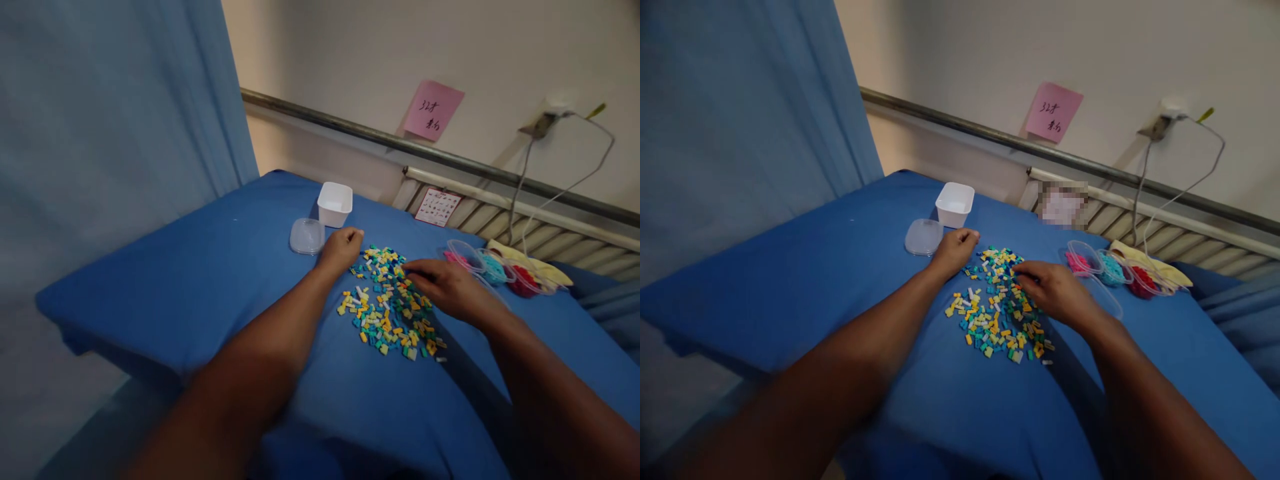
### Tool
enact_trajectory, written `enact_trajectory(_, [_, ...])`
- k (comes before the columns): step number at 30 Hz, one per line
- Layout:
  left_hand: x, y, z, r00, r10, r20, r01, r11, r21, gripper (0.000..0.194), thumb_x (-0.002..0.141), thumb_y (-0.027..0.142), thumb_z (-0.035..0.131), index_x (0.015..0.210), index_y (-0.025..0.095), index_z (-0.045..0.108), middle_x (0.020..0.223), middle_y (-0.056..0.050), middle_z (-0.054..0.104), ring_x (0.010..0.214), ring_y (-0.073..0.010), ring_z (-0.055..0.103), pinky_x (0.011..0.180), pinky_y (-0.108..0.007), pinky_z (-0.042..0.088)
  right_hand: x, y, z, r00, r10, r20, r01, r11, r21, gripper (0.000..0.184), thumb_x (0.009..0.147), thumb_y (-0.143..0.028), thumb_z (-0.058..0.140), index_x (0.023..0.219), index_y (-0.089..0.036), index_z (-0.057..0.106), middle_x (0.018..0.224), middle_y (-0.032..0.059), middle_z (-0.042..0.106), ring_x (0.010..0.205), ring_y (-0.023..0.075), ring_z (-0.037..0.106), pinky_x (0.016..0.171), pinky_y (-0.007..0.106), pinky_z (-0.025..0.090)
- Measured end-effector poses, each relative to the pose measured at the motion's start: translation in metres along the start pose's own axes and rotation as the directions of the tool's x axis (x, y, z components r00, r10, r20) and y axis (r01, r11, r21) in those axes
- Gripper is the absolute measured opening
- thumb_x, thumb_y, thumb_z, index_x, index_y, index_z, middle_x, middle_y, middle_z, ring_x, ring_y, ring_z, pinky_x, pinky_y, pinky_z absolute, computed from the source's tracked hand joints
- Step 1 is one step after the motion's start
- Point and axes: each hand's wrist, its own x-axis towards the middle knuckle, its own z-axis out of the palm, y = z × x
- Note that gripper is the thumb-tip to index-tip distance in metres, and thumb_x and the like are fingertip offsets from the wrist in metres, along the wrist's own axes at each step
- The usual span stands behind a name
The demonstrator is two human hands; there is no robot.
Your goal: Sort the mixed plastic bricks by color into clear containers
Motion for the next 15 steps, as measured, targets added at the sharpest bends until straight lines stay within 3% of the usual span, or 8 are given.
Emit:
enact_trajectory(3, [-0.006,0.004,-0.003,0.994,0.076,0.084,-0.092,0.974,0.207,0.031,0.099,0.030,0.056,0.114,0.022,0.082,0.119,-0.008,0.081,0.114,-0.0280,0.072,0.103,-0.040,0.054,-0.032,0.045,-0.032,0.980,0.096,-0.175,-0.125,0.979,-0.159,0.036,0.101,-0.040,0.058,0.122,-0.024,0.082,0.111,0.0095,0.085,0.097,0.0308,0.081,0.089,0.043,0.064])
enact_trajectory(6, [-0.009,0.009,-0.005,0.965,0.122,0.233,-0.216,0.872,0.438,0.040,0.094,0.018,0.057,0.123,0.025,0.083,0.128,-0.010,0.079,0.122,-0.0328,0.069,0.110,-0.046,0.051,-0.060,0.089,-0.053,0.964,0.179,-0.197,-0.241,0.902,-0.359,0.037,0.100,-0.041,0.058,0.120,-0.023,0.083,0.106,0.0131,0.085,0.090,0.0358,0.080,0.079,0.049,0.063])
enact_trajectory(8, [-0.009,0.011,-0.005,0.943,0.128,0.306,-0.275,0.817,0.507,0.042,0.091,0.013,0.056,0.119,0.026,0.084,0.123,-0.011,0.080,0.119,-0.0342,0.069,0.108,-0.047,0.052,-0.073,0.104,-0.054,0.967,0.167,-0.195,-0.238,0.865,-0.441,0.040,0.101,-0.040,0.055,0.123,-0.020,0.081,0.109,0.0159,0.084,0.094,0.0378,0.080,0.079,0.051,0.062])
enact_trajectory(11, [-0.007,0.013,-0.007,0.938,0.118,0.326,-0.283,0.803,0.525,0.041,0.091,0.013,0.056,0.116,0.025,0.085,0.120,-0.011,0.080,0.116,-0.0332,0.070,0.106,-0.044,0.053,-0.084,0.096,-0.038,0.955,0.062,-0.290,-0.186,0.887,-0.423,0.038,0.105,-0.038,0.051,0.123,-0.018,0.079,0.118,0.0171,0.082,0.107,0.0368,0.078,0.091,0.051,0.062])
enact_trajectory(13, [-0.006,0.014,-0.009,0.945,0.114,0.307,-0.268,0.808,0.525,0.040,0.092,0.013,0.056,0.118,0.024,0.084,0.120,-0.011,0.079,0.115,-0.0313,0.070,0.105,-0.042,0.054,-0.085,0.075,-0.019,0.939,-0.003,-0.344,-0.123,0.931,-0.343,0.032,0.106,-0.036,0.053,0.118,-0.019,0.078,0.115,0.0156,0.082,0.106,0.0336,0.078,0.095,0.050,0.061])
enact_trajectory(15, [-0.006,0.016,-0.012,0.952,0.135,0.275,-0.261,0.824,0.502,0.039,0.094,0.014,0.055,0.120,0.022,0.083,0.121,-0.012,0.077,0.115,-0.0287,0.070,0.106,-0.040,0.054,-0.083,0.050,0.002,0.946,-0.083,-0.312,0.003,0.968,-0.251,0.028,0.109,-0.033,0.053,0.116,-0.021,0.077,0.113,0.0140,0.082,0.105,0.0304,0.077,0.097,0.048,0.061])
